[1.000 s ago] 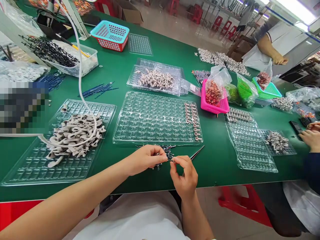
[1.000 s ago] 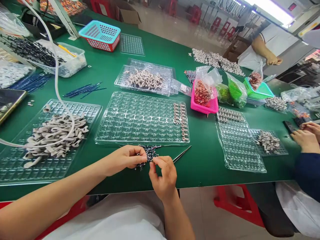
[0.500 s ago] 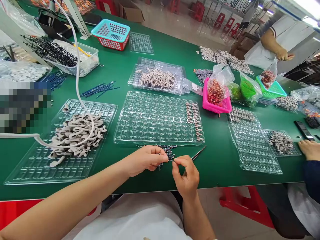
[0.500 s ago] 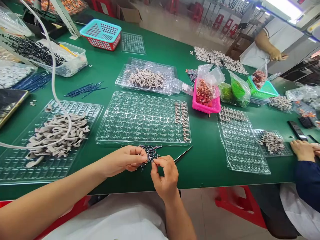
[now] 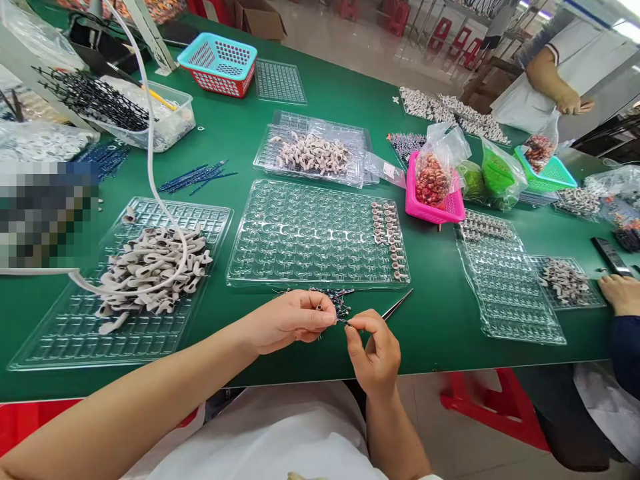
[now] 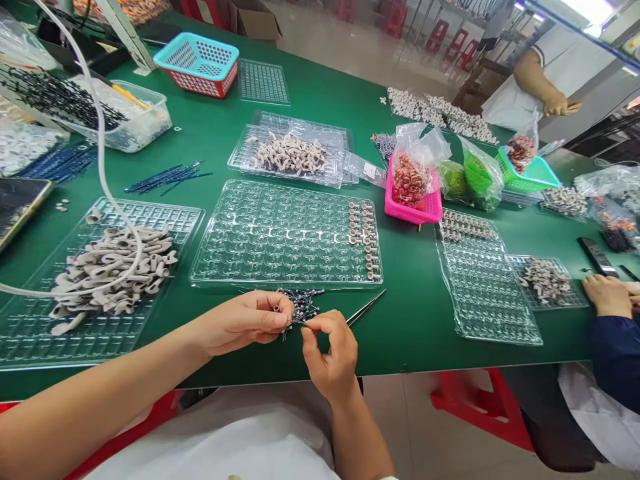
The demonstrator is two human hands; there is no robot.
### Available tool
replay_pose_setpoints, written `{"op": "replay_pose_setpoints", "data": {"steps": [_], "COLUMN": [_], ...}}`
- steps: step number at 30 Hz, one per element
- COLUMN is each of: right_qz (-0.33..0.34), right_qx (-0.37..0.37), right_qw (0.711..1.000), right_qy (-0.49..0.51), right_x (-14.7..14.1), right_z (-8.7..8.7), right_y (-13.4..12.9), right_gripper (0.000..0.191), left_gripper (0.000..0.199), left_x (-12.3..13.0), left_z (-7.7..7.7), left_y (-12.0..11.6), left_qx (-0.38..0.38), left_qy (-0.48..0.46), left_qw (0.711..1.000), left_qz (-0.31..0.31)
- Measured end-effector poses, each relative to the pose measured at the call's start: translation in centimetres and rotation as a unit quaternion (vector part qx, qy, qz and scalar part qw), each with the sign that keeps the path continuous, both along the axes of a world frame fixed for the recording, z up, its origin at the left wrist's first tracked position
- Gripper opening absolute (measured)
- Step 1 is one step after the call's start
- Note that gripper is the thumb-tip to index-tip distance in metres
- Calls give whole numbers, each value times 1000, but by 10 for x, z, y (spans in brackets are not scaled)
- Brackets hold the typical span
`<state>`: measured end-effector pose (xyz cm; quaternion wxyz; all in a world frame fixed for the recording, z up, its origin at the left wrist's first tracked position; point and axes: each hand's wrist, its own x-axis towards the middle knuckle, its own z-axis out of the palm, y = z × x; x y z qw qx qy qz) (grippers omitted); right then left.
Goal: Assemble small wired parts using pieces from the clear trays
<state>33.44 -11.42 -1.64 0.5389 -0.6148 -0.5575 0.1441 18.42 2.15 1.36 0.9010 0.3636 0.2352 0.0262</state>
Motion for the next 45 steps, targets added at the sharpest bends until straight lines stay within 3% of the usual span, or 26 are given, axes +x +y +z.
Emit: {"op": "replay_pose_setpoints", "data": {"steps": [12, 19, 29, 35, 45], "right_qz": [13, 24, -33, -75, -91], "right_qx": [17, 24, 4, -10, -14], "right_qw": [999, 999, 998, 996, 995], "right_qy": [25, 25, 48, 49, 30], "right_x": [0, 0, 1, 2, 3], "right_z": [1, 0, -4, -7, -9], "right_y": [0, 0, -3, -3, -1], "right_gripper": [11, 13, 10, 7, 8], "left_gripper": [32, 36, 30, 22, 21], "left_x": [2, 1, -2, 2, 2], "left_z": [0, -5, 11, 11, 4], "left_y": [-5, -6, -2, -5, -8], "left_qx": [22, 65, 72, 190, 257], "left_qy": [-15, -23, -13, 37, 53], "left_qw": [1000, 997, 997, 981, 965], "left_qz": [16, -14, 2, 28, 30]}}
